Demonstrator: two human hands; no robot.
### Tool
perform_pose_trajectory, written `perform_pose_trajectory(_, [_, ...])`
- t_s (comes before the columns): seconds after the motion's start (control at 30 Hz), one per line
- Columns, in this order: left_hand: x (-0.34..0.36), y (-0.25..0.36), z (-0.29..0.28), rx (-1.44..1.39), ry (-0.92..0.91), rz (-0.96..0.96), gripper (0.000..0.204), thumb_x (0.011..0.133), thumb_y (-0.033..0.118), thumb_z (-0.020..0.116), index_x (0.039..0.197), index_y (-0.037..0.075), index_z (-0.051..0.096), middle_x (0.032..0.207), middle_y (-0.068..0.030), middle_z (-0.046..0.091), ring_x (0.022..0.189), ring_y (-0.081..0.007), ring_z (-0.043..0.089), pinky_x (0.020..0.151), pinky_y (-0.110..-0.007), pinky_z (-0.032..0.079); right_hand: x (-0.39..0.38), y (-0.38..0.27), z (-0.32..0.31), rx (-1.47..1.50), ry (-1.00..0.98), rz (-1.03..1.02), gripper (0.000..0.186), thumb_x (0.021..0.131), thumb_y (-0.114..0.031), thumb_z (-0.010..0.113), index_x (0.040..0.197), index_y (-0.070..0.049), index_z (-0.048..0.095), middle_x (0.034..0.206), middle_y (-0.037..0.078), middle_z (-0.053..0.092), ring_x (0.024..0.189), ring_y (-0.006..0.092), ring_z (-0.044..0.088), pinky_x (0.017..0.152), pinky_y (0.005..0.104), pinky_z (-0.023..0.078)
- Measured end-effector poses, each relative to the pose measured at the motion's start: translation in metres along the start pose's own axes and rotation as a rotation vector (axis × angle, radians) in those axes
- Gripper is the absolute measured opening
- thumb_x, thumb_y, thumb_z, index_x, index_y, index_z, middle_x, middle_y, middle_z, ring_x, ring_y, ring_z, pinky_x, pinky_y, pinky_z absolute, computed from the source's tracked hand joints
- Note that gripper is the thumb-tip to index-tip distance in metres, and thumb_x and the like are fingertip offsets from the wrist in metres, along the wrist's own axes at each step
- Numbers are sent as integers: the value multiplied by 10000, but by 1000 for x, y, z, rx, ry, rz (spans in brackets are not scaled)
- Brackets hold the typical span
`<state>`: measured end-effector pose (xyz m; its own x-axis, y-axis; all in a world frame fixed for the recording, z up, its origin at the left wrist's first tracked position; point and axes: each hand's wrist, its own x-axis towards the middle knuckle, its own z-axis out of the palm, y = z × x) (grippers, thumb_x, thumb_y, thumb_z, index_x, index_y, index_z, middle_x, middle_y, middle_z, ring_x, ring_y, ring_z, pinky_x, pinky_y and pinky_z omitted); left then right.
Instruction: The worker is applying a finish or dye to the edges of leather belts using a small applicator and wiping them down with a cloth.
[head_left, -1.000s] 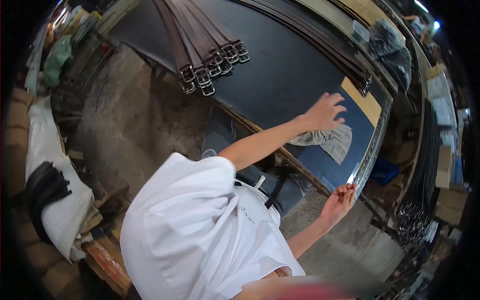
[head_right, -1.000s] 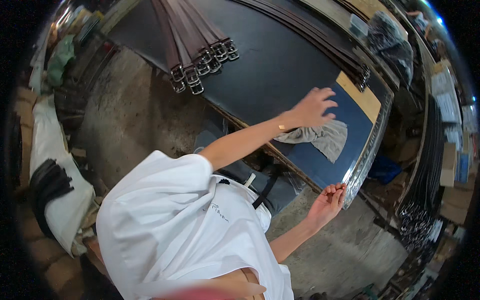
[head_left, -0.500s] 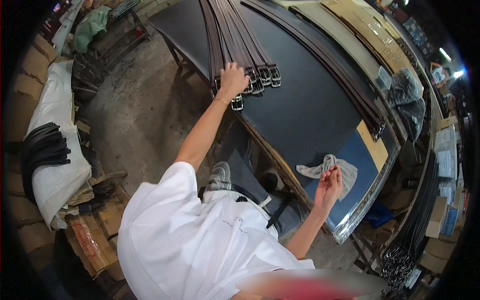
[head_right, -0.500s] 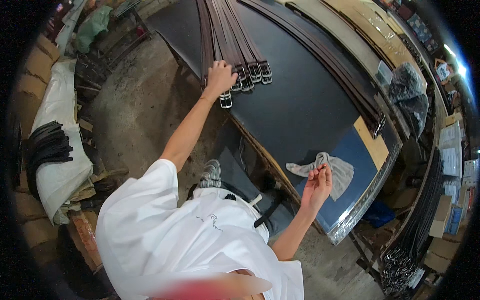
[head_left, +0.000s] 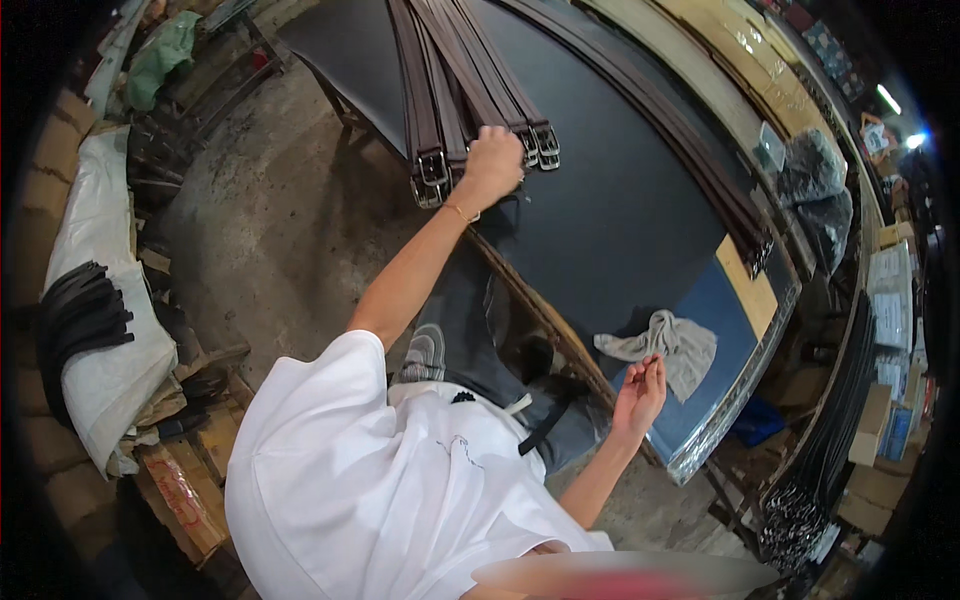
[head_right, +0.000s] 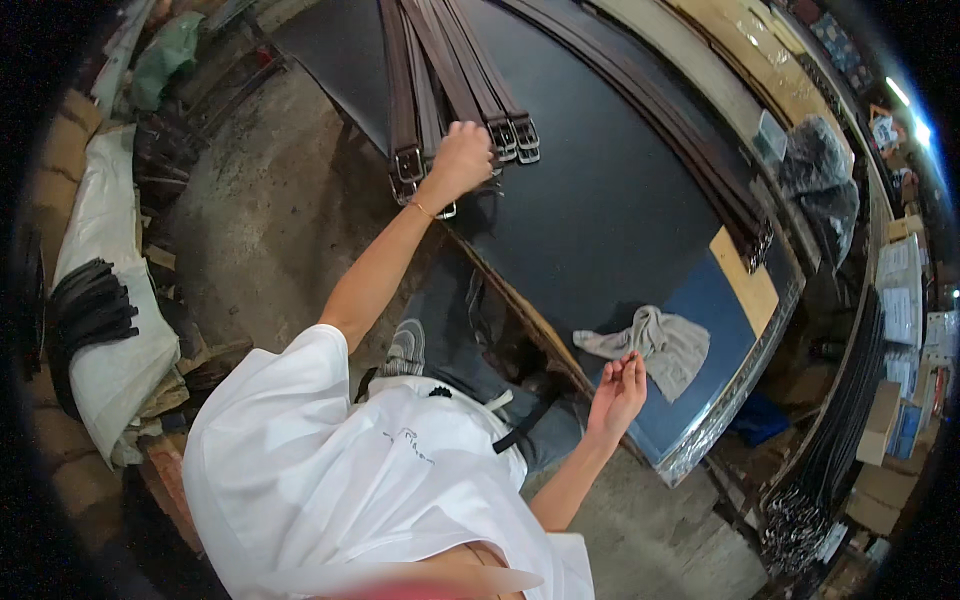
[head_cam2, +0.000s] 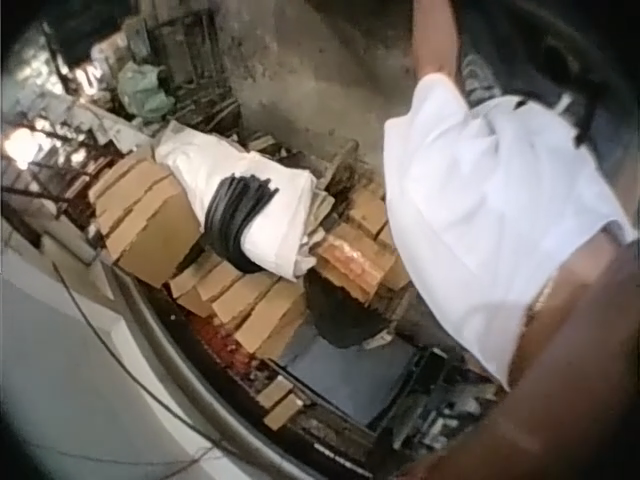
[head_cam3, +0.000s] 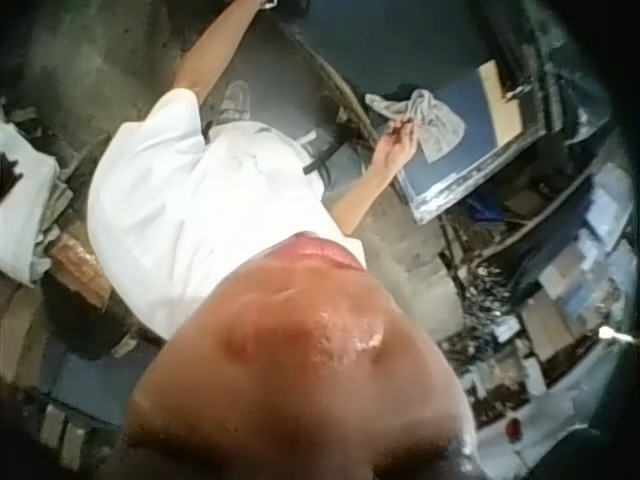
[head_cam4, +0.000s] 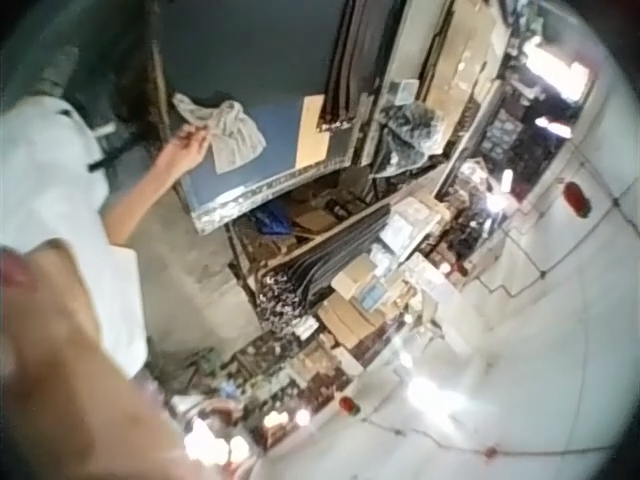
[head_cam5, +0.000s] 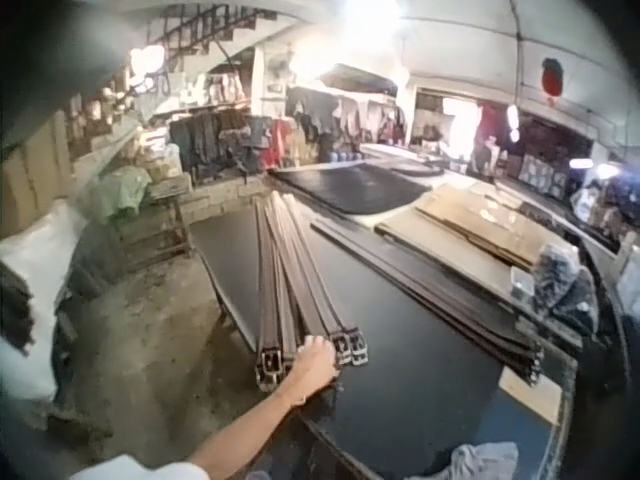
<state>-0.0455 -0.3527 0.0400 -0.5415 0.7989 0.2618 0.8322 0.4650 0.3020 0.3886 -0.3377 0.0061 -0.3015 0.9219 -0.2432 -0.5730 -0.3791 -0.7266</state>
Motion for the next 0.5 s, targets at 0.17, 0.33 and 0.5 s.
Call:
perform_pose_trajectory(0.17, [-91,94,33,-27,-160,175,197,786,125,674,931,-5,647,1045,-157,596,1064,-332,541,892,-437,486,4,1,14,-24,-2,-3,207,1008,-68,579,1186,33,607,1013,71,630,853,141,589,772,290,512])
perform_pose_trajectory(0.33, [-160,95,59,-542,57,156,349,809,53,696,1135,-22,594,1151,-195,577,1129,-382,543,978,-440,463,32,-7,12,-363,-51,18,252,995,-75,609,1200,72,621,1019,92,644,879,151,606,787,295,525])
perform_pose_trajectory(0.5, [-189,59,50,-504,88,70,249,801,3,688,1045,26,645,1078,-124,602,1044,-305,586,871,-401,484,85,1,15,-542,-131,67,245,995,-72,608,1195,68,633,998,91,650,858,150,621,780,290,530])
